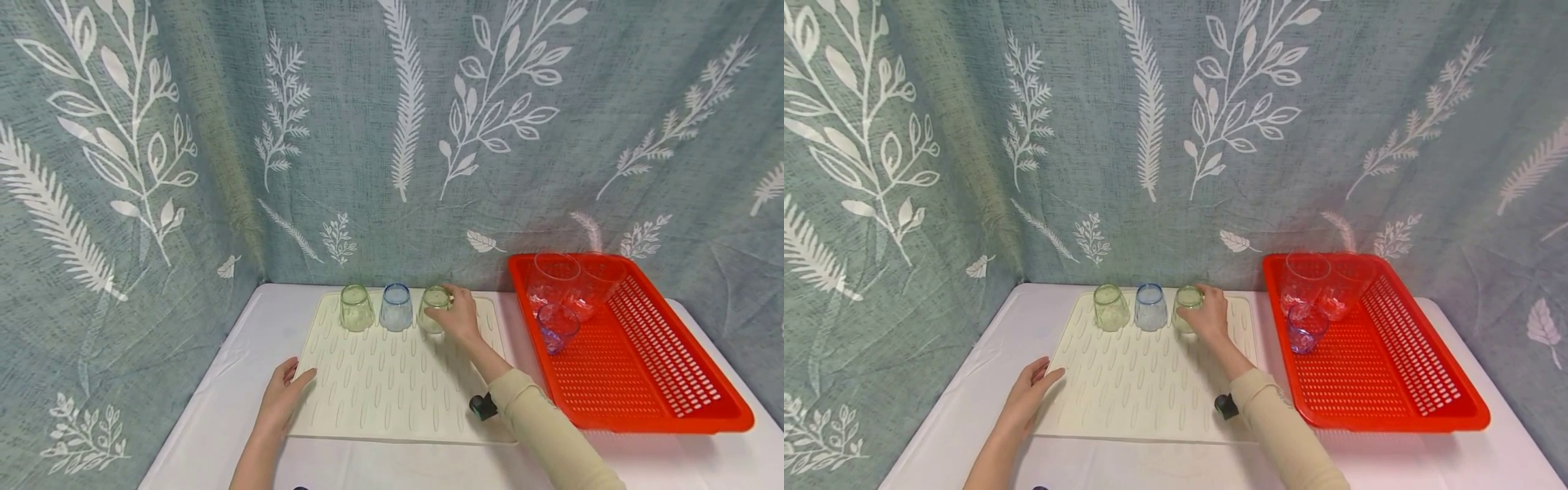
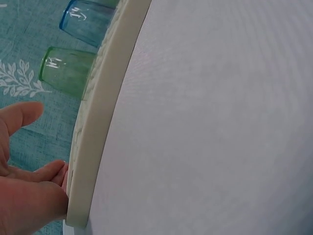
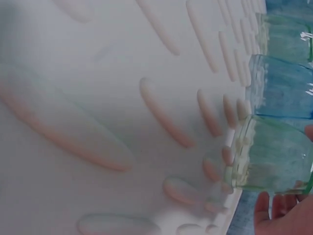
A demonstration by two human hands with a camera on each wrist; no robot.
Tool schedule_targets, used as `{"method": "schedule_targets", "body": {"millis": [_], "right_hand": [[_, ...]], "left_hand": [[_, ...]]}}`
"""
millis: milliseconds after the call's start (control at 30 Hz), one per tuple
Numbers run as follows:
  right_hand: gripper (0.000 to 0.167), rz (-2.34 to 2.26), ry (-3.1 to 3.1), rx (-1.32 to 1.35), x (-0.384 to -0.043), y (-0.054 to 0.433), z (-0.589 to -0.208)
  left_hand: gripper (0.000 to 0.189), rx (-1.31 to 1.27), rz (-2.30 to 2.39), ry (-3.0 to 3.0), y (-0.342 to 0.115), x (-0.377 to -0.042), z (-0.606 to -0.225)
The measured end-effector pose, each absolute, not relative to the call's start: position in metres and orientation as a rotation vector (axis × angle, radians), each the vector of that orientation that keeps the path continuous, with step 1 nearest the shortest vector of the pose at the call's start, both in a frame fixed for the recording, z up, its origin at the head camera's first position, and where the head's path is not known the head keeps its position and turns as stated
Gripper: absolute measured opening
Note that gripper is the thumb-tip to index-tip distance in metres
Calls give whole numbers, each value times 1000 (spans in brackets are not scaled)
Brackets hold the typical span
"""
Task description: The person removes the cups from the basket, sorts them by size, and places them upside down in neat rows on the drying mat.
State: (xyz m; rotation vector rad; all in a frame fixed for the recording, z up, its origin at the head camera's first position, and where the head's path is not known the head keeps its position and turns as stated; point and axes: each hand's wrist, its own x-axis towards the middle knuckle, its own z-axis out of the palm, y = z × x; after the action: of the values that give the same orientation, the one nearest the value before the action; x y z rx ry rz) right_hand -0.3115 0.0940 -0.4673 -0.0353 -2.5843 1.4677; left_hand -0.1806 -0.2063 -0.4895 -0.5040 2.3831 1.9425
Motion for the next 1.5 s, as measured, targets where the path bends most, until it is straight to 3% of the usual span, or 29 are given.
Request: {"method": "schedule_targets", "body": {"millis": [500, 967, 1500], "right_hand": [[71, 1582, -2553, -74, -301, 98, -464], [63, 1944, -2299, -232, -255, 123, -440], [49, 2189, -2089, -198, -199, 170, -395]], "left_hand": [[78, -501, 1949, 2369, -207, -181, -489], [80, -491, 1931, 2372, -207, -181, -490], [80, -485, 1933, 2373, -208, -181, -493]]}}
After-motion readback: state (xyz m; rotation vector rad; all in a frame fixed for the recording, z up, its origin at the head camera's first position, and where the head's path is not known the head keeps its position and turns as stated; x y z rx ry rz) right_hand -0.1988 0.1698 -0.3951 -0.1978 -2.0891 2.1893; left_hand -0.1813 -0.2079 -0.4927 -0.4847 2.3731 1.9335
